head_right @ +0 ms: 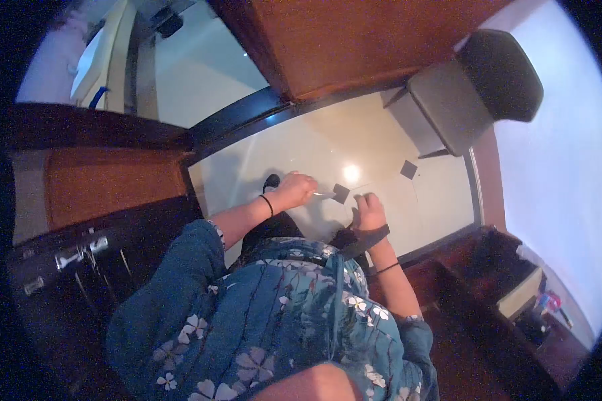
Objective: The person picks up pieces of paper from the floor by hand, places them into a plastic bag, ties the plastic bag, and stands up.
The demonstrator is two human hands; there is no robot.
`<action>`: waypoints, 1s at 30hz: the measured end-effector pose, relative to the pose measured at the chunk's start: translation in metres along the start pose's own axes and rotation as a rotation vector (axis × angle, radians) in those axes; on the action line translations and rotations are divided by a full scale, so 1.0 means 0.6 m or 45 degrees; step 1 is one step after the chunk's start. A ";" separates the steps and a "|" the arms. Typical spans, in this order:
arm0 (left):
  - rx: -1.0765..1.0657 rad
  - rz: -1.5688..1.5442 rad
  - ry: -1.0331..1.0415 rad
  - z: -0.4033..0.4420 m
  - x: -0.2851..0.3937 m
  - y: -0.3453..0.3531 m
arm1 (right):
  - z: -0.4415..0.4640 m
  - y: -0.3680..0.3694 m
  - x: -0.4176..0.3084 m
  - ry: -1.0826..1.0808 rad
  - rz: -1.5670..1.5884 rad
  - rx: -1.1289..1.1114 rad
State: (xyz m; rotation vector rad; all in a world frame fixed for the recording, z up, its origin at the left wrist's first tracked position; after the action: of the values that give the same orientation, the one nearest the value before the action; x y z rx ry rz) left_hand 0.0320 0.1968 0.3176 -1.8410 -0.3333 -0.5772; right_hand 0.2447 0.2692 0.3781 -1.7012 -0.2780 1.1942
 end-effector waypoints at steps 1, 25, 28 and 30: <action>-0.017 0.004 0.030 0.015 -0.015 0.001 | -0.024 0.009 0.026 0.122 -0.025 -0.069; 0.675 0.327 -0.002 0.310 -0.154 -0.227 | -0.324 0.080 0.057 1.190 0.438 -0.111; 0.263 0.314 -0.065 0.192 -0.218 -0.136 | -0.364 0.084 0.059 1.223 0.482 -0.026; -0.057 0.347 -0.253 0.052 -0.282 -0.055 | -0.388 0.088 0.060 1.207 0.463 0.042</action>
State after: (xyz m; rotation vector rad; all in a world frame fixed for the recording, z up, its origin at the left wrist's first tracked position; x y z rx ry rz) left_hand -0.1196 0.2463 0.2445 -1.9514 -0.1960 -0.2163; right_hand 0.4328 0.1309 0.3178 -2.1384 0.6445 0.5047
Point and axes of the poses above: each hand's wrist, its own z-axis towards the middle knuckle, its own y-axis out of the palm, x = y × z, the point moved 2 cm from there along z, towards the middle knuckle, and after that the axes turned 9 degrees about -x, right-handed, at the moved point
